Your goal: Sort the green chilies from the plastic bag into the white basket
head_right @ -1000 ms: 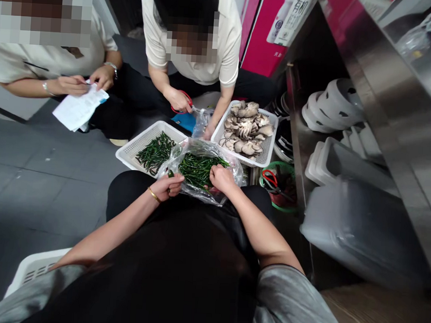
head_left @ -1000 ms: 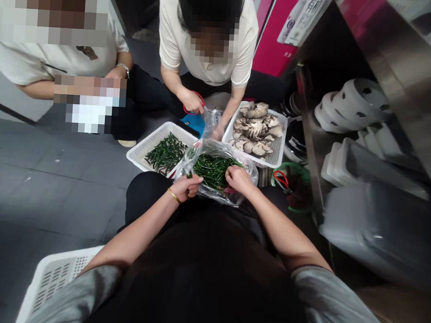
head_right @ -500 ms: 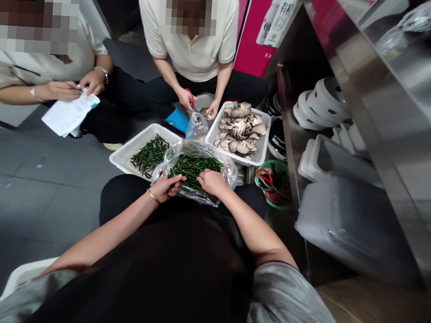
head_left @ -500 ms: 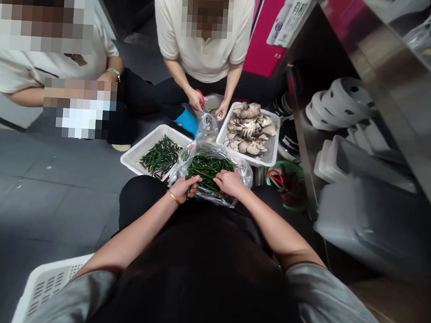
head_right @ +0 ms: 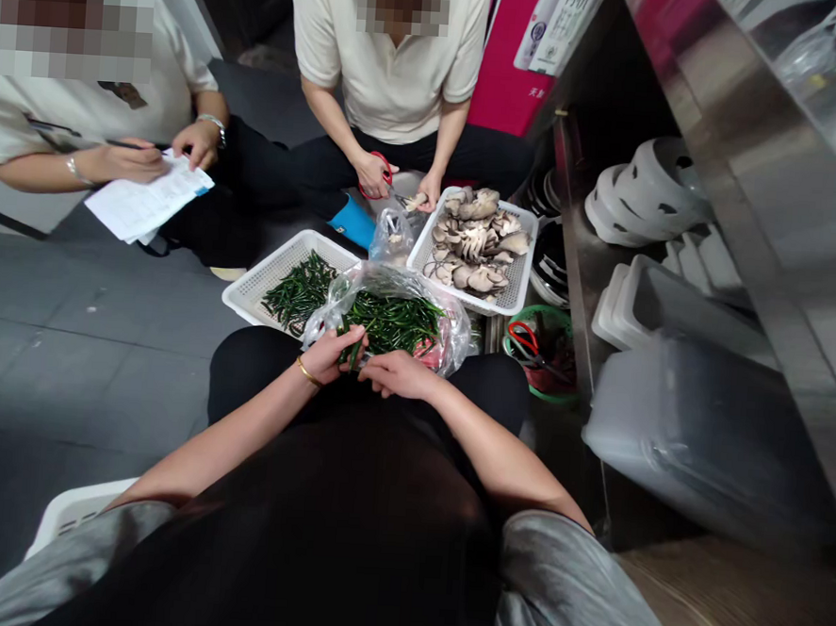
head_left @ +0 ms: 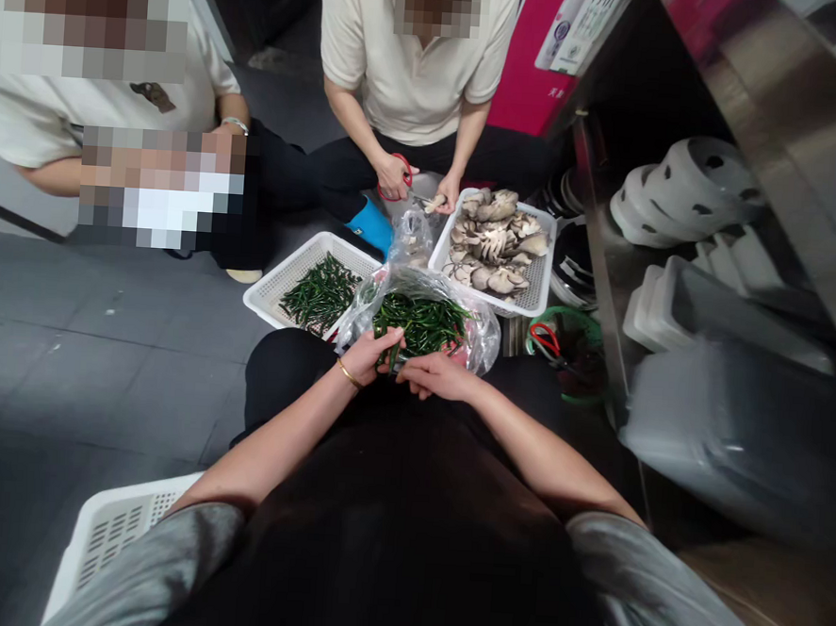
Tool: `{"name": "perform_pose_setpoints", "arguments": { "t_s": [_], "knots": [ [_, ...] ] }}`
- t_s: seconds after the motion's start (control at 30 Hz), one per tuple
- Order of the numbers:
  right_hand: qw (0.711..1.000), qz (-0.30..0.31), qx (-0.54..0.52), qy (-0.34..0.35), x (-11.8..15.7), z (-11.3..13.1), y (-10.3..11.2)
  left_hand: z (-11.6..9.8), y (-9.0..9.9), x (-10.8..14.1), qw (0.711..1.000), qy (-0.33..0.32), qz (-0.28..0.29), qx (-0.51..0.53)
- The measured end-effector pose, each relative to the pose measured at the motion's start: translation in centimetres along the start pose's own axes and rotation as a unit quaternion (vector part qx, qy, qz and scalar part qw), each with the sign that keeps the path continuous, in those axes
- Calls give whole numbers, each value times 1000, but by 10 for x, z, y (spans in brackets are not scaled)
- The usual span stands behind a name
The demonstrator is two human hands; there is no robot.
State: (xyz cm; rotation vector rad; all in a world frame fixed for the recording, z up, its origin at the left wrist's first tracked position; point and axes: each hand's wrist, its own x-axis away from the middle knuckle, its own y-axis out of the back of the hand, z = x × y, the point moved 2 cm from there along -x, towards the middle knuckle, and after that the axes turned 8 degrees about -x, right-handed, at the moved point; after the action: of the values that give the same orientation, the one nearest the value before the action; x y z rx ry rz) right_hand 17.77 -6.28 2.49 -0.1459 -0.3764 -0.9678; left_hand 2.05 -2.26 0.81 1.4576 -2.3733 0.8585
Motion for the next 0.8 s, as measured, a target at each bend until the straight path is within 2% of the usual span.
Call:
{"name": "perform_pose_setpoints", "arguments": {
  "t_s": [0.1,0.17,0.23,0.3,0.4,0.47,0.53,0.6,0.67,0.73,0.8],
  "knots": [
    [994,-108,-3,9,-1,6,15,-3,3,7,998,19,27,-56],
    [993,-111,-29,15,-6,7,18,-3,4,10,994,11,48,-101],
    [995,-83,-55,15,-12,6,10,-2,5,12,984,-10,66,-163],
    [994,-81,-71,15,-15,1,-4,-2,4,15,967,-35,83,-238],
    [990,-115,-79,9,-13,-13,-27,-5,-2,25,933,-88,119,-329],
    [983,-156,-97,6,-8,-24,-30,-11,-8,37,919,-119,142,-349],
    [965,-232,-125,-3,-2,-32,-17,-19,-14,49,918,-130,169,-334],
    [941,-318,-112,-20,6,-35,10,-28,-15,57,937,-136,168,-276],
    [938,-346,6,-35,11,-32,37,-36,-9,56,968,-141,124,-165],
    [925,-313,207,-58,9,-24,50,-39,1,45,989,-119,76,-39],
    [889,-238,380,-98,-1,-18,46,-34,10,31,995,-67,58,49]
  ]
}}
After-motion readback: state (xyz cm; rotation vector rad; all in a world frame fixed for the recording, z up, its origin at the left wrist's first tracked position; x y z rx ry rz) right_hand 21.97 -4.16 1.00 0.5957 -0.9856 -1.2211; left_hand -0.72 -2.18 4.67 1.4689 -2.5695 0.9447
